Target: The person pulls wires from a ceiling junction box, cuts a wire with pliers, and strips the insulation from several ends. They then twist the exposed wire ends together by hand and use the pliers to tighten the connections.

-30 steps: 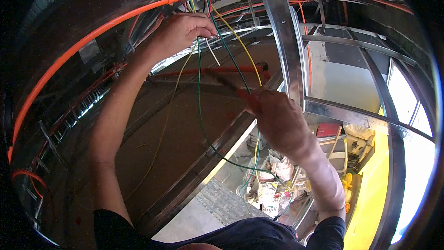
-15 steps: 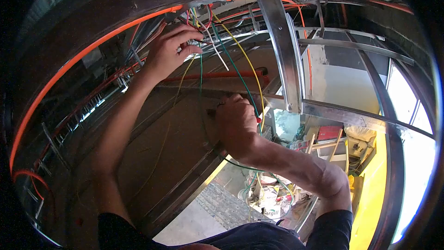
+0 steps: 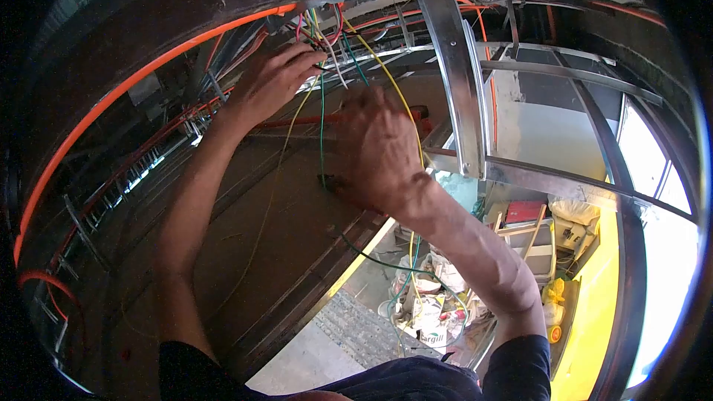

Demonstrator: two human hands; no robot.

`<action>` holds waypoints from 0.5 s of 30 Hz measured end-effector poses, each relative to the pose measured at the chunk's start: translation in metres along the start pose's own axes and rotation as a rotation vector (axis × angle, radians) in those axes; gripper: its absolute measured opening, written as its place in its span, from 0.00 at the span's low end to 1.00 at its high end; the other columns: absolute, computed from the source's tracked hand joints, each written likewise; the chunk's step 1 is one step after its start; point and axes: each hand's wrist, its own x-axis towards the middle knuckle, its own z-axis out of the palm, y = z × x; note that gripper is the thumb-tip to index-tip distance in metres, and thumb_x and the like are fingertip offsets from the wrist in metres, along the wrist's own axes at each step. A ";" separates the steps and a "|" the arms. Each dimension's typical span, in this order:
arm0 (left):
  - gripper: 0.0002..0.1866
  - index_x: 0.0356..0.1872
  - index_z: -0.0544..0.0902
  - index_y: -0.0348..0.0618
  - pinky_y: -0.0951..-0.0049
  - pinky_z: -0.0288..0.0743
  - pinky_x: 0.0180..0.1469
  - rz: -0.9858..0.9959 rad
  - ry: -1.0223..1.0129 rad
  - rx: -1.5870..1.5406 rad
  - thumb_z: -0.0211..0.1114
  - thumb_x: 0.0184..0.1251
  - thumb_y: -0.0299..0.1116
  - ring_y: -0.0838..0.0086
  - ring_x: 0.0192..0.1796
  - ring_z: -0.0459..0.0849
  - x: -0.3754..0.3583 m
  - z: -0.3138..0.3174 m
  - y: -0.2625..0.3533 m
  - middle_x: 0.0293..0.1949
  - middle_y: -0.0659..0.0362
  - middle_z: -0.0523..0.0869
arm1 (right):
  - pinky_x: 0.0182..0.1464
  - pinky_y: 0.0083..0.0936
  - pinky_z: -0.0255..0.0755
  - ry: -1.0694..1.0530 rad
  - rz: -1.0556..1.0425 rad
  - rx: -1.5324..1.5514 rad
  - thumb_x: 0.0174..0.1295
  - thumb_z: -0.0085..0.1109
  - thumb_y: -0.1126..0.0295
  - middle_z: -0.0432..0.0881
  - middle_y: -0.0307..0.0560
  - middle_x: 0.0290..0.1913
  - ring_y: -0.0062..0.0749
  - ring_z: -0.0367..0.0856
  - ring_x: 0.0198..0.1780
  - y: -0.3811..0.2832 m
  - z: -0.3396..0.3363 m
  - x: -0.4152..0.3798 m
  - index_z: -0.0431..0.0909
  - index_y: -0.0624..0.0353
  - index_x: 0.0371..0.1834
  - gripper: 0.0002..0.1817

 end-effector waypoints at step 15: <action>0.07 0.44 0.87 0.47 0.61 0.74 0.52 -0.159 0.080 -0.235 0.66 0.69 0.35 0.64 0.46 0.81 0.010 -0.013 -0.003 0.39 0.60 0.86 | 0.42 0.34 0.81 0.383 0.332 0.183 0.58 0.66 0.67 0.87 0.56 0.32 0.45 0.89 0.37 0.076 0.022 0.093 0.89 0.53 0.39 0.08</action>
